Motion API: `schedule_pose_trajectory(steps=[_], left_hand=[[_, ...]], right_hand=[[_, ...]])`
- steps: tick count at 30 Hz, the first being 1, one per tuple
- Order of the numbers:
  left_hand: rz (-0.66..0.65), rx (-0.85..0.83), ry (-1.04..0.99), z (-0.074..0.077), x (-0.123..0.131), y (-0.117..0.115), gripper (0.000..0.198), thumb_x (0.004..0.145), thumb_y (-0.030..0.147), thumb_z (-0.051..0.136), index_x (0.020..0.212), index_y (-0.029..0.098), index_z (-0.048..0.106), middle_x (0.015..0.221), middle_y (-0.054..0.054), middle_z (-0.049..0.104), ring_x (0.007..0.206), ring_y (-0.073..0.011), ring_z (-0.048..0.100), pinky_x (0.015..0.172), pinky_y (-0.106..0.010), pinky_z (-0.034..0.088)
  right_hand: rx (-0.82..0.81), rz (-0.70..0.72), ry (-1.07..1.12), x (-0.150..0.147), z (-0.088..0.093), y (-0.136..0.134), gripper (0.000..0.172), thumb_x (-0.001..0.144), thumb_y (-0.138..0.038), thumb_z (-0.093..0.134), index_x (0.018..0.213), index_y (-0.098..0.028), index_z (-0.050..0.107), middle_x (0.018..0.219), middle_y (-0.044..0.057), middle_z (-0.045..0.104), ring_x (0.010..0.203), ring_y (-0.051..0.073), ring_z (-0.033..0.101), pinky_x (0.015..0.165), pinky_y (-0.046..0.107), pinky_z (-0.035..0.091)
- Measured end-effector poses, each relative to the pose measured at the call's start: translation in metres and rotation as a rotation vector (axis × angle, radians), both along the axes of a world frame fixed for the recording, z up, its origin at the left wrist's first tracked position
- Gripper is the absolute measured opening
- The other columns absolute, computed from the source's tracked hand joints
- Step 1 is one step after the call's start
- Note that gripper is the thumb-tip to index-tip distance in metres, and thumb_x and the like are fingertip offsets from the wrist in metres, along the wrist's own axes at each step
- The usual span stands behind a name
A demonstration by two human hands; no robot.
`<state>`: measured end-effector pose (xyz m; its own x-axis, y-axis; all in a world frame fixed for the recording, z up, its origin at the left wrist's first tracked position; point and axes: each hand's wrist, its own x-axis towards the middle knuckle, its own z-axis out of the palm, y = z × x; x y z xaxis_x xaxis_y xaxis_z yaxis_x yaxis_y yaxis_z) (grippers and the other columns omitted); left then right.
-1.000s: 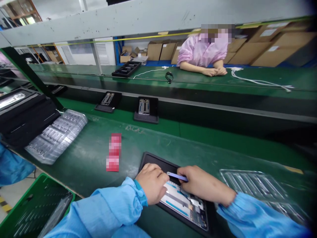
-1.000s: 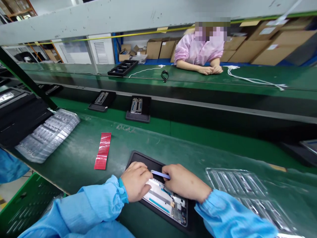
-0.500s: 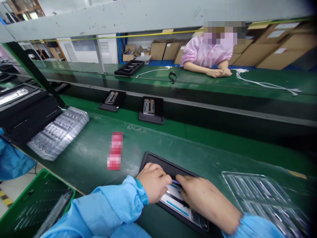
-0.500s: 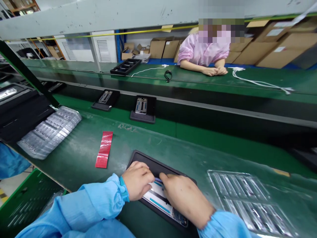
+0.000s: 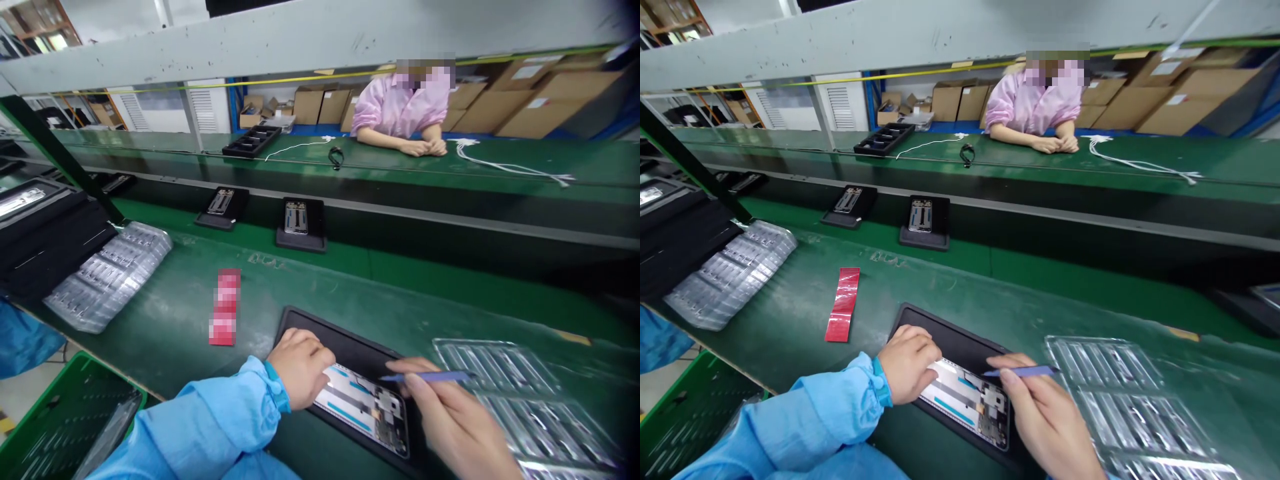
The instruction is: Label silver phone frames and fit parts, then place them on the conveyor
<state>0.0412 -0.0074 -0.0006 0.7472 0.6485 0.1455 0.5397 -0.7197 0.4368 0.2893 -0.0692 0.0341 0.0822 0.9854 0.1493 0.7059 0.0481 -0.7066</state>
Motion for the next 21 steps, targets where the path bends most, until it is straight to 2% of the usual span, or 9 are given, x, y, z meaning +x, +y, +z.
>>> schedule_pose_trajectory(steps=[3,7,16,21], left_hand=[[0.008,0.006,-0.009,-0.001,0.001,0.0,0.024,0.089,0.031,0.059,0.111,0.02,0.059,0.11,-0.008,0.064,0.116,-0.0272,0.051,0.101,-0.045,0.039],[0.022,0.014,-0.03,-0.002,0.001,0.0,0.023,0.089,0.031,0.059,0.109,0.02,0.059,0.109,-0.007,0.064,0.115,-0.0266,0.051,0.1,-0.044,0.04],[0.011,0.014,-0.015,-0.001,0.001,0.0,0.022,0.09,0.033,0.057,0.108,0.02,0.058,0.109,-0.007,0.064,0.116,-0.0264,0.051,0.1,-0.044,0.04],[-0.003,0.009,-0.018,0.0,0.001,0.002,0.018,0.091,0.032,0.058,0.105,0.02,0.058,0.108,-0.005,0.065,0.116,-0.0257,0.051,0.101,-0.044,0.038]], right_hand=[[-0.081,-0.03,0.024,-0.006,-0.02,-0.01,0.033,0.095,-0.046,0.048,0.096,-0.021,0.07,0.085,0.004,0.075,0.071,0.017,0.069,0.066,0.026,0.054],[0.013,-0.023,-0.045,-0.01,-0.036,-0.011,0.029,0.093,-0.047,0.053,0.088,-0.022,0.068,0.089,0.002,0.074,0.069,0.016,0.069,0.068,0.026,0.053],[0.242,0.03,-0.262,-0.011,-0.044,-0.008,0.021,0.097,-0.038,0.049,0.093,-0.023,0.064,0.088,0.001,0.074,0.074,0.016,0.07,0.07,0.027,0.053],[0.316,0.133,-0.292,-0.017,-0.045,-0.008,0.019,0.098,-0.034,0.047,0.095,-0.023,0.062,0.087,0.002,0.074,0.076,0.016,0.071,0.07,0.027,0.053]])
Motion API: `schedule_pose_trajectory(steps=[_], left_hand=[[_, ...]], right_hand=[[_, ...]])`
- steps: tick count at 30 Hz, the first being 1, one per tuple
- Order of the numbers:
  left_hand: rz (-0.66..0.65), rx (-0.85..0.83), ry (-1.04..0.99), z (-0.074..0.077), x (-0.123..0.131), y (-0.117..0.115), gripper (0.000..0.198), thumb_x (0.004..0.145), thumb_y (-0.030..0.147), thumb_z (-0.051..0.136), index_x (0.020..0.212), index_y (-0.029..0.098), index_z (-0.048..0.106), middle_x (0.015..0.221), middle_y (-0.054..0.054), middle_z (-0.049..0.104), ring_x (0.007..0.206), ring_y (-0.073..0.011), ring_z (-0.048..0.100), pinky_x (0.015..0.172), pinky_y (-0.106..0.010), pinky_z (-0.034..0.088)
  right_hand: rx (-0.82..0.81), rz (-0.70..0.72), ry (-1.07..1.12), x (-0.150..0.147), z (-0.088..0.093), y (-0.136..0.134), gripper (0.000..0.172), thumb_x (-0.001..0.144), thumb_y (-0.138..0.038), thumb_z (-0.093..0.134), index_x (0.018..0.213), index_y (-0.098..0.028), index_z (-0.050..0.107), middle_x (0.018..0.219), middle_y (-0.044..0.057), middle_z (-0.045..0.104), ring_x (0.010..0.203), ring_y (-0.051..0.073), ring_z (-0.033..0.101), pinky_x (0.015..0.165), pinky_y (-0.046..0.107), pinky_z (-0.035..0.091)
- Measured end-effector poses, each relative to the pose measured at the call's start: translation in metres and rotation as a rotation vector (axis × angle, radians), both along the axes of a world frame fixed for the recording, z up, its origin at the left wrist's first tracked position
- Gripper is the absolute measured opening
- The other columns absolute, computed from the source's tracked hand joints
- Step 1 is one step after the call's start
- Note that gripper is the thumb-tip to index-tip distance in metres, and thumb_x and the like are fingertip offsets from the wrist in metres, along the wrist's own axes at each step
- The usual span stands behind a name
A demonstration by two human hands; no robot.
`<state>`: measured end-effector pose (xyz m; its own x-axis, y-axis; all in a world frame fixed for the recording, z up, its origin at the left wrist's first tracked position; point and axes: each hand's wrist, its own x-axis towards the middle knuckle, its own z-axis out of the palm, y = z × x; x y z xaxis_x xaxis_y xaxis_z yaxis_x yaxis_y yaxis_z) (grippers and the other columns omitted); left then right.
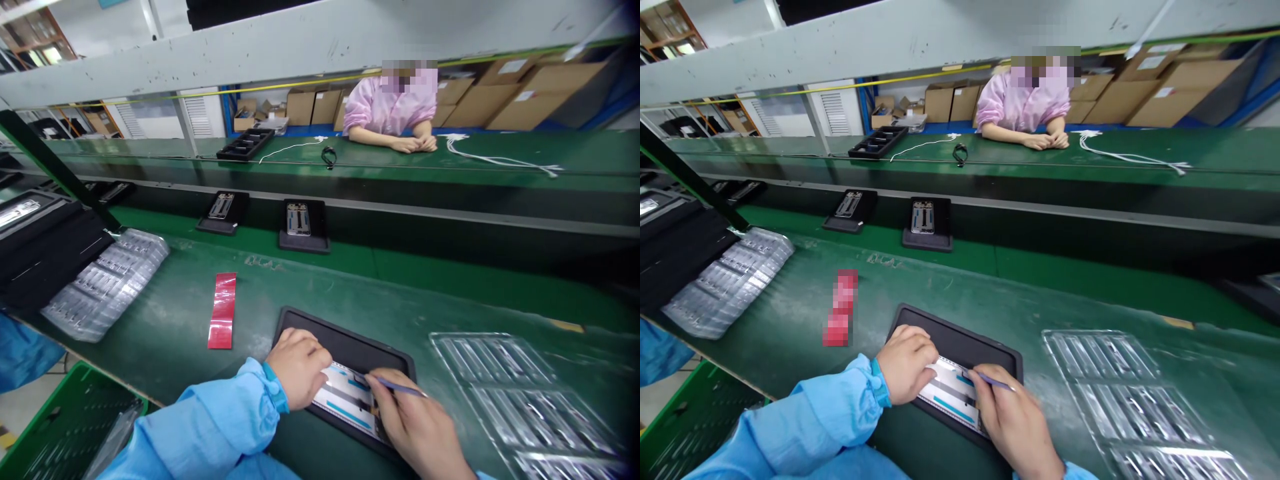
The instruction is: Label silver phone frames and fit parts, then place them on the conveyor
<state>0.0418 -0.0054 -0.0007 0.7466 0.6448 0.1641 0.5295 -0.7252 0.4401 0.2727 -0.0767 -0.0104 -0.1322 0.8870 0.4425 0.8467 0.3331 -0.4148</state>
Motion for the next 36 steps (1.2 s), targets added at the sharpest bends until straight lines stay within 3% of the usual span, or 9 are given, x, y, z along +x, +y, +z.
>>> schedule_pose_trajectory(steps=[8,18,22,36], left_hand=[[-0.011,-0.003,-0.001,0.0,0.0,-0.001,0.016,0.09,0.031,0.059,0.103,0.021,0.059,0.108,-0.004,0.066,0.116,-0.0249,0.05,0.101,-0.043,0.037],[-0.018,-0.026,0.017,-0.001,0.0,0.001,0.013,0.089,0.03,0.06,0.099,0.022,0.059,0.108,-0.003,0.067,0.116,-0.0242,0.051,0.101,-0.044,0.036],[-0.013,-0.016,0.014,-0.002,0.0,0.001,0.014,0.089,0.031,0.06,0.1,0.022,0.058,0.109,-0.003,0.067,0.116,-0.0243,0.051,0.101,-0.044,0.035],[-0.014,-0.023,0.017,-0.001,0.0,0.001,0.017,0.089,0.033,0.06,0.102,0.022,0.059,0.108,-0.003,0.067,0.116,-0.024,0.051,0.101,-0.043,0.035]], right_hand=[[0.027,-0.008,0.012,0.007,0.004,0.007,0.014,0.098,-0.031,0.047,0.094,-0.023,0.058,0.086,0.002,0.072,0.074,0.015,0.069,0.068,0.027,0.052],[-0.076,0.318,-0.011,0.011,0.018,0.023,0.007,0.096,-0.024,0.051,0.093,-0.023,0.058,0.083,0.001,0.069,0.076,0.015,0.066,0.073,0.028,0.052],[-0.139,0.252,0.043,0.017,0.02,0.022,0.009,0.096,-0.024,0.05,0.093,-0.023,0.058,0.087,0.002,0.07,0.082,0.015,0.068,0.074,0.027,0.053],[-0.056,0.172,0.068,0.017,0.017,0.016,0.011,0.095,-0.027,0.051,0.091,-0.023,0.06,0.084,0.003,0.072,0.078,0.016,0.071,0.07,0.026,0.055]])
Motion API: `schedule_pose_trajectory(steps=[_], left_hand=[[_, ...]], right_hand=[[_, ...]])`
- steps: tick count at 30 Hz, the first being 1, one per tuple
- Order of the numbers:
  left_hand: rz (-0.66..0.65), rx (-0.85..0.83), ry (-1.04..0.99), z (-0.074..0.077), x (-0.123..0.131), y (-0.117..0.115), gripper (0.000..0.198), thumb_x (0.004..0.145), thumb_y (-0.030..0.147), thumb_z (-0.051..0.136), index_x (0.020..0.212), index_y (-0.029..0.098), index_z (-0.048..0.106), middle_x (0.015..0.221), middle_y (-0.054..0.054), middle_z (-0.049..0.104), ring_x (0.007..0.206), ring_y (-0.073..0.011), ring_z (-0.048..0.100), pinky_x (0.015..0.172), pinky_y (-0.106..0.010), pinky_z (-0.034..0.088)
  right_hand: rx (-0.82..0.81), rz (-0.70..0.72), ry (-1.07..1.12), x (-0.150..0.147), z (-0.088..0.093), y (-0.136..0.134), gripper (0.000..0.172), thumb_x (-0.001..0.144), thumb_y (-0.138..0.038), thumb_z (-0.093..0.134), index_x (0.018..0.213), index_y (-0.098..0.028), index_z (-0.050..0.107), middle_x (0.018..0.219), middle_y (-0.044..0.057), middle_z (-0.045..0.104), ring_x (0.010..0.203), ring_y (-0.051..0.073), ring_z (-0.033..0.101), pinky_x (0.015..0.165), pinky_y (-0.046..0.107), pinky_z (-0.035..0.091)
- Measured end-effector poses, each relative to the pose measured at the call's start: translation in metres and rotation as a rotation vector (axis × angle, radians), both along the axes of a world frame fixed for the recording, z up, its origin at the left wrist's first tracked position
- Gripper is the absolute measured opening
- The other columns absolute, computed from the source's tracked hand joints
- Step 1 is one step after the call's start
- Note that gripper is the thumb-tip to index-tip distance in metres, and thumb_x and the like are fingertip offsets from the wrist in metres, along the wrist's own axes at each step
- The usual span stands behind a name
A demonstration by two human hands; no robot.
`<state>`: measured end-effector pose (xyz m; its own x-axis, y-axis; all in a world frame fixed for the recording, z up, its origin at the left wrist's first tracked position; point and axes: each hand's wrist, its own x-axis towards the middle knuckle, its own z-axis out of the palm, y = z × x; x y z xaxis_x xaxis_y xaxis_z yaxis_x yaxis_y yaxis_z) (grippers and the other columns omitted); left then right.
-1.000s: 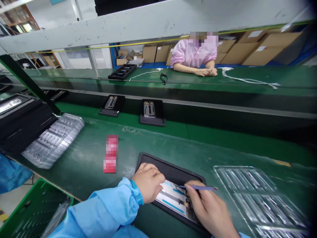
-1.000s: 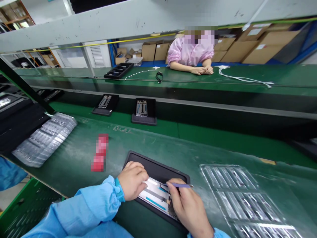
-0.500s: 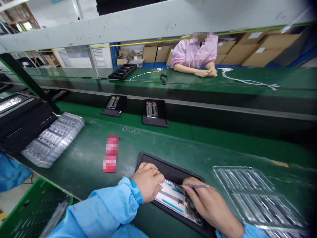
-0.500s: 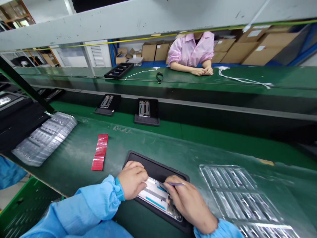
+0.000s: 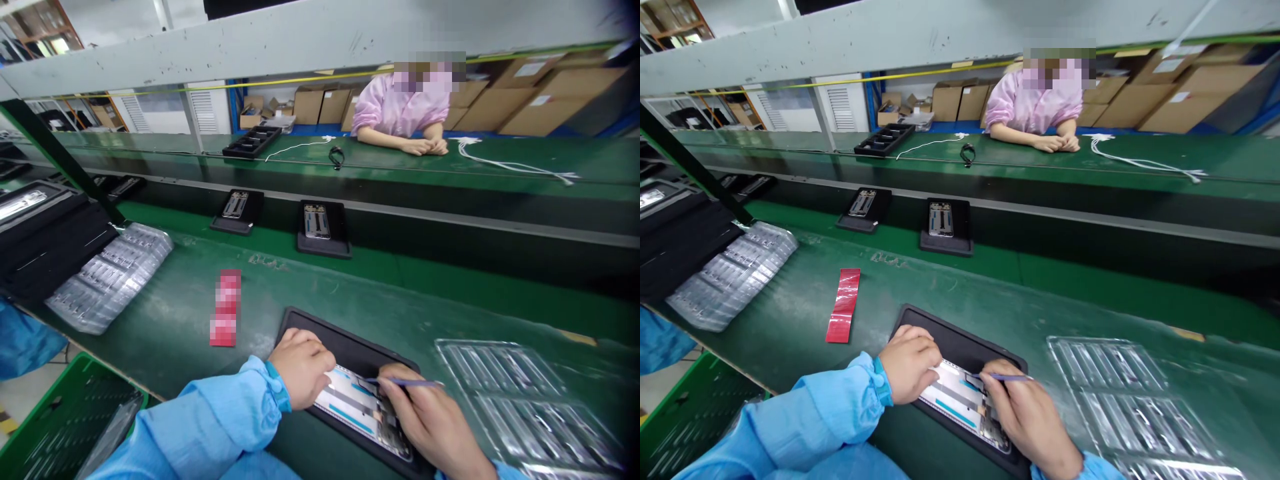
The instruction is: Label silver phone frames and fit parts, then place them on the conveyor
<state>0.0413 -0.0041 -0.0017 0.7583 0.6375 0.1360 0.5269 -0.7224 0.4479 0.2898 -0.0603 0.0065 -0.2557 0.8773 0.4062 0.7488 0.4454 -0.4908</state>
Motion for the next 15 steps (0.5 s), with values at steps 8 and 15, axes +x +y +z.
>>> schedule_pose_trajectory(steps=[8,15], left_hand=[[-0.011,-0.008,-0.003,0.0016,-0.0002,0.0002,0.014,0.09,0.032,0.059,0.099,0.022,0.058,0.107,-0.003,0.068,0.116,-0.0237,0.051,0.102,-0.043,0.035],[-0.003,-0.025,-0.013,0.0001,0.0004,-0.0007,0.016,0.088,0.031,0.061,0.101,0.022,0.059,0.106,-0.004,0.068,0.117,-0.0248,0.051,0.103,-0.045,0.036]], right_hand=[[0.007,0.021,-0.026,-0.0036,-0.0007,-0.0052,0.012,0.094,-0.029,0.052,0.092,-0.023,0.062,0.086,0.003,0.072,0.078,0.015,0.07,0.072,0.026,0.055],[-0.038,0.015,0.033,-0.0016,0.0057,-0.0032,0.012,0.094,-0.028,0.051,0.089,-0.024,0.061,0.082,0.003,0.07,0.075,0.015,0.068,0.069,0.026,0.055]])
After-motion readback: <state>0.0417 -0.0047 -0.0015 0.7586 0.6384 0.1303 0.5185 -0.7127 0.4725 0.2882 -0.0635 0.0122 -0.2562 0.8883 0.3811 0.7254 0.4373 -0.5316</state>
